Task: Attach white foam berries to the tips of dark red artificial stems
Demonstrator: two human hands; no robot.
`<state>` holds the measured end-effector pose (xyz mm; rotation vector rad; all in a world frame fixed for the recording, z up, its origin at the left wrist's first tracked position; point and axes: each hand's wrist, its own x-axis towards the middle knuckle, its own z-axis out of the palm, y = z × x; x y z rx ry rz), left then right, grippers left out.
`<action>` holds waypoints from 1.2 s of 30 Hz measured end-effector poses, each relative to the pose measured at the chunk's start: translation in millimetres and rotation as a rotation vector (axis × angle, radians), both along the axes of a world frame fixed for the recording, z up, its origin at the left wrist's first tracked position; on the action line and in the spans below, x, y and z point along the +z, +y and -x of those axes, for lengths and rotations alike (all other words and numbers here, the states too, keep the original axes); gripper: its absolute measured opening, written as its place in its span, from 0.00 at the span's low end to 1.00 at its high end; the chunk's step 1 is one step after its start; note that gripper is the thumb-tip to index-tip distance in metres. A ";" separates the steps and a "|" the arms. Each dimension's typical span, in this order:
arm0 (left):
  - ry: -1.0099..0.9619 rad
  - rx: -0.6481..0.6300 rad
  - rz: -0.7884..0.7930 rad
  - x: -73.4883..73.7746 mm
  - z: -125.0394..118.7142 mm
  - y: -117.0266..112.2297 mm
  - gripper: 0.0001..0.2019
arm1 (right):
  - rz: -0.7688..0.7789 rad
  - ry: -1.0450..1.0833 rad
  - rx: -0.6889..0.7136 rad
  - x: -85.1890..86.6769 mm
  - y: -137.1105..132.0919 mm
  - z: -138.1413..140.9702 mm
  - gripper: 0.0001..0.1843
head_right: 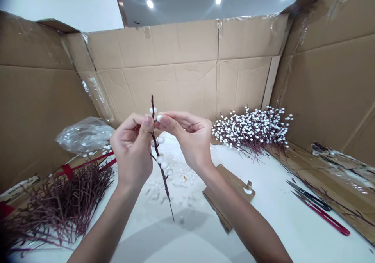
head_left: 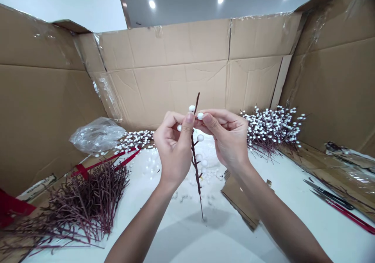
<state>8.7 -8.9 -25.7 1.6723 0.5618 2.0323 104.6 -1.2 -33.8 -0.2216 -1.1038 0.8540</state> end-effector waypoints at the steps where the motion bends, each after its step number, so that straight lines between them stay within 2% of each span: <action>1: -0.010 -0.035 0.020 0.0 0.3 0.6 0.13 | 0.006 -0.013 0.007 0.7 -0.5 -1.2 0.04; 7: -0.220 -0.402 0.232 11.4 11.9 5.9 0.11 | 0.057 -0.110 0.015 9.9 -5.4 -25.8 0.12; 9: -0.308 -0.555 0.269 18.8 22.2 9.3 0.09 | 0.122 -0.398 0.102 12.8 -8.7 -36.6 0.17; 12: -0.471 -0.775 0.250 28.0 40.4 15.7 0.11 | 0.320 -1.126 0.361 8.3 -14.0 -38.6 0.30; 13: -0.525 -0.807 0.229 30.0 46.1 17.8 0.12 | 0.365 -1.276 0.398 3.4 -15.2 -33.6 0.36; 15: -0.590 -0.786 0.178 32.3 55.9 21.7 0.13 | 0.355 -1.434 0.515 -10.2 -16.3 -16.4 0.43; 17: -0.593 -0.720 0.121 33.0 63.4 25.0 0.14 | 0.323 -1.447 0.680 -25.9 -15.8 5.7 0.39; 19: -0.561 -0.677 0.078 33.1 69.0 27.9 0.13 | 0.295 -1.363 0.772 -39.3 -14.4 25.7 0.28; 21: -0.532 -0.649 0.059 33.2 73.0 30.4 0.14 | 0.306 -1.268 0.831 -48.1 -13.1 39.1 0.14; 23: -0.535 -0.632 0.066 33.5 74.8 31.8 0.14 | 0.337 -1.199 0.856 -51.6 -12.7 45.3 0.09; 25: -0.581 -0.664 0.102 33.8 74.2 32.0 0.12 | 0.354 -1.158 0.850 -49.9 -14.2 45.9 0.11; 27: -0.648 -0.742 0.212 33.8 71.3 31.6 0.09 | 0.339 -1.133 0.829 -43.1 -18.0 42.7 0.13; 30: -0.692 -0.841 0.603 33.6 65.2 33.5 0.13 | 0.302 -1.084 0.748 -25.4 -25.4 28.5 0.18; 31: -0.702 -0.830 0.738 33.5 63.2 35.2 0.14 | 0.299 -1.057 0.701 -18.8 -27.3 20.0 0.19; 33: -0.729 -0.765 0.909 33.5 59.7 39.6 0.14 | 0.325 -0.998 0.541 -7.2 -28.2 -4.8 0.19; 36: -0.788 -0.691 0.968 33.6 57.3 46.0 0.11 | 0.393 -0.945 0.179 0.3 -15.9 -61.9 0.17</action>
